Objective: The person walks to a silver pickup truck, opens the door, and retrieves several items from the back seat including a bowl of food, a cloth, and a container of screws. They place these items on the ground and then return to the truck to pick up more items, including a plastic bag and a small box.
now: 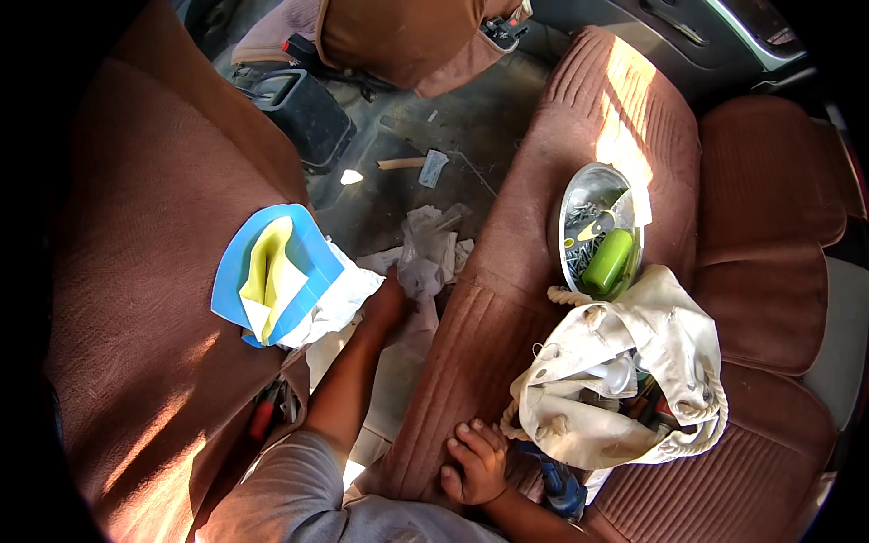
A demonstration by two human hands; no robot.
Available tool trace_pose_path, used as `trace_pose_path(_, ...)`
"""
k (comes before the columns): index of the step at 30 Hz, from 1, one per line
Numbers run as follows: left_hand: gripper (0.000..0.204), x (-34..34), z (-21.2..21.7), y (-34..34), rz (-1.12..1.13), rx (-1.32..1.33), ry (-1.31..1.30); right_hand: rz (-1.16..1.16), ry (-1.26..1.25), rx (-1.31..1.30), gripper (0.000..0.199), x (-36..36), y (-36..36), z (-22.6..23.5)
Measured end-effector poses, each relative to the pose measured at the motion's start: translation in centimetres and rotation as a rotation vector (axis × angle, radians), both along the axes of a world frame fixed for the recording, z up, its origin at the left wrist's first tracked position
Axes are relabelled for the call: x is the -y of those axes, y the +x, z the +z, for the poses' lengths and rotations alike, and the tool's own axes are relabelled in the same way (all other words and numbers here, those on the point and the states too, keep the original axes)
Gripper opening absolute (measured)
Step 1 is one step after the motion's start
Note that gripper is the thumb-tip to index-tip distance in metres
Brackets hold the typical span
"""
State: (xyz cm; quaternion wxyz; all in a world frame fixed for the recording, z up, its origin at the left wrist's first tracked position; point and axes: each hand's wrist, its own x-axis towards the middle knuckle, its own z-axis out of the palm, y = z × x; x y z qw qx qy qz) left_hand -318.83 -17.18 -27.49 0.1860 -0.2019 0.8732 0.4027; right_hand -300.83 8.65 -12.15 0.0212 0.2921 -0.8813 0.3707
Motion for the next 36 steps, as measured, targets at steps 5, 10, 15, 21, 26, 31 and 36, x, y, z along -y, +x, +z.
trace_pose_path(5, 0.055, -0.9, -1.0, 1.4, 0.057, -0.097, -0.133, -0.004, -0.011, -0.016, 0.041, 0.3, -0.3, 0.2)
trace_pose_path(10, 0.037, -0.6, -3.8, 5.7, 0.109, -0.243, -0.070, -0.030, -0.039, -0.005, 0.040, 0.7, -0.5, 0.8)
trace_pose_path(15, 0.029, 0.0, 5.3, 11.8, 0.076, -0.290, -0.078, -0.022, -0.025, -0.037, 0.041, 0.8, -0.8, 1.5)
trace_pose_path(21, 0.031, 1.0, 9.3, 18.6, 0.082, -0.379, -0.138, -0.005, -0.079, 0.029, 0.042, 2.4, -1.4, 5.0)
trace_pose_path(26, 0.034, 1.0, 17.9, 20.1, -0.080, -0.527, -0.130, -0.017, -0.355, 0.414, 0.065, 6.8, 0.5, 8.7)
trace_pose_path(31, 0.038, 1.2, 23.0, 21.2, 0.037, -0.519, 0.198, 0.105, -0.762, 0.836, 0.083, 11.2, -1.7, 8.7)
trace_pose_path(36, 0.041, 3.7, 25.0, 20.5, -0.176, -0.585, 0.522, 0.405, -0.761, 1.226, 0.070, 11.8, -5.2, 10.1)
